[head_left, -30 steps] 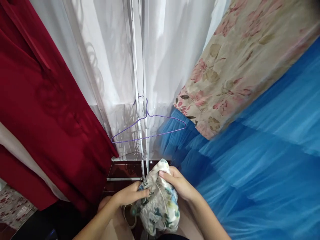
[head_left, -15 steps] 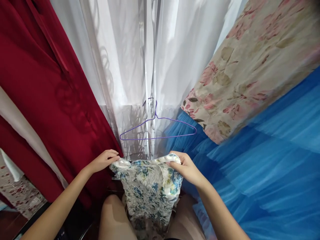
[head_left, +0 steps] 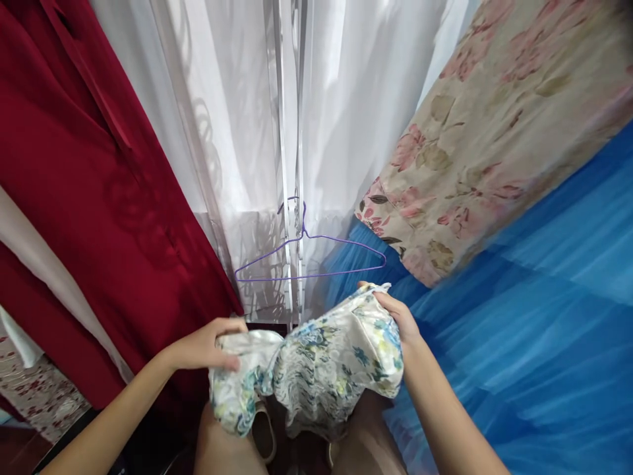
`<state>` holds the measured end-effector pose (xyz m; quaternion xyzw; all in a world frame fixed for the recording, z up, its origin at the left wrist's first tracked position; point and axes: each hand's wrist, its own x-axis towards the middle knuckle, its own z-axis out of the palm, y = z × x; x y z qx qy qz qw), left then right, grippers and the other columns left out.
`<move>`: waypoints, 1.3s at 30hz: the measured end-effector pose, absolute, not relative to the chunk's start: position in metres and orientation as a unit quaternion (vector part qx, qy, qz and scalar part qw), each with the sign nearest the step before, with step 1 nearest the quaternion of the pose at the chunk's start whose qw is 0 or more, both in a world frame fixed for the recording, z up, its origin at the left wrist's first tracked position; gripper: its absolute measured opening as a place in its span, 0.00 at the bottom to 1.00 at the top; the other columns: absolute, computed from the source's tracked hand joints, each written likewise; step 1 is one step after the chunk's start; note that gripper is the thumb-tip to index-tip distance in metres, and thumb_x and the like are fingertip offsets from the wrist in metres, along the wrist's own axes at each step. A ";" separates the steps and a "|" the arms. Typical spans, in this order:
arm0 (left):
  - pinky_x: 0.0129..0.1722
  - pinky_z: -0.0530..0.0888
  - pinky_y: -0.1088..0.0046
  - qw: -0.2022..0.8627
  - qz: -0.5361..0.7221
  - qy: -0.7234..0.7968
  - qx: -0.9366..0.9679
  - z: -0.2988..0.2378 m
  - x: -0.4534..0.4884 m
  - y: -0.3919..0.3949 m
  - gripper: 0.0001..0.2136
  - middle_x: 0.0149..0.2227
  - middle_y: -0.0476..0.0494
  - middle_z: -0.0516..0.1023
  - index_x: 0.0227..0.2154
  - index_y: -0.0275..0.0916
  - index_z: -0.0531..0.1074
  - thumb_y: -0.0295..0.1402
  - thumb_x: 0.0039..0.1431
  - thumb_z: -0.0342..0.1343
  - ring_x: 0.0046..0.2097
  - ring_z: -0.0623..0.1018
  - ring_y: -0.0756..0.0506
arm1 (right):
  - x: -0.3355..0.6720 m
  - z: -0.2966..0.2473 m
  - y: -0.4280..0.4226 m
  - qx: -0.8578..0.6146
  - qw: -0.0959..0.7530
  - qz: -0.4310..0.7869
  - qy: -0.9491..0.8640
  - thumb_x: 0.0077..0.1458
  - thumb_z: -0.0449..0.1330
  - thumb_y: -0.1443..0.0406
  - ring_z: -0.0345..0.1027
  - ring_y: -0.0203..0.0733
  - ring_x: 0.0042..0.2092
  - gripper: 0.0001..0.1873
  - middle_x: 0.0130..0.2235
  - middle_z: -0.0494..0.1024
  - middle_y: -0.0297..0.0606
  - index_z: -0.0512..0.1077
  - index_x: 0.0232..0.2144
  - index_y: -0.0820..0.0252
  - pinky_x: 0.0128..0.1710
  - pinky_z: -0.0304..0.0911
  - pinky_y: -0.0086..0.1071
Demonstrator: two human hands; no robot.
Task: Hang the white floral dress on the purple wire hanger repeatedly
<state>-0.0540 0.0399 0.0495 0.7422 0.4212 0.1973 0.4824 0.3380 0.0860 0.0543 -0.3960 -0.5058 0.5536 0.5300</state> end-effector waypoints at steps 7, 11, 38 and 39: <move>0.53 0.66 0.64 0.219 0.173 0.468 0.839 0.045 -0.083 0.075 0.10 0.39 0.44 0.81 0.32 0.46 0.81 0.44 0.58 0.59 0.48 0.76 0.39 | 0.346 0.059 0.101 -0.375 0.416 0.564 -0.606 0.49 0.67 0.54 0.64 0.38 0.26 0.16 0.28 0.74 0.34 0.74 0.33 0.60 0.26 0.57 0.30; 0.61 0.57 0.50 0.076 0.205 0.539 0.813 0.044 -0.111 0.118 0.15 0.54 0.43 0.78 0.48 0.50 0.78 0.43 0.61 0.55 0.58 0.69 0.35 | 0.328 0.047 0.128 -0.389 0.437 0.466 -0.663 0.52 0.64 0.56 0.66 0.39 0.30 0.25 0.33 0.77 0.34 0.72 0.52 0.58 0.28 0.59 0.29; 0.41 0.69 0.73 -0.039 0.483 0.500 0.718 0.089 -0.020 0.130 0.13 0.43 0.44 0.74 0.42 0.39 0.74 0.39 0.57 0.61 0.37 0.72 0.48 | 0.404 0.089 0.119 -0.505 0.322 0.334 -0.728 0.56 0.60 0.49 0.62 0.38 0.25 0.23 0.23 0.72 0.35 0.77 0.29 0.64 0.22 0.55 0.30; 0.41 0.68 0.74 -0.009 0.476 0.519 0.710 0.085 -0.026 0.132 0.13 0.42 0.45 0.75 0.41 0.39 0.74 0.41 0.57 0.61 0.37 0.72 0.48 | 0.407 0.098 0.111 -0.492 0.294 0.371 -0.731 0.56 0.60 0.49 0.62 0.38 0.24 0.23 0.22 0.73 0.35 0.78 0.29 0.64 0.21 0.55 0.30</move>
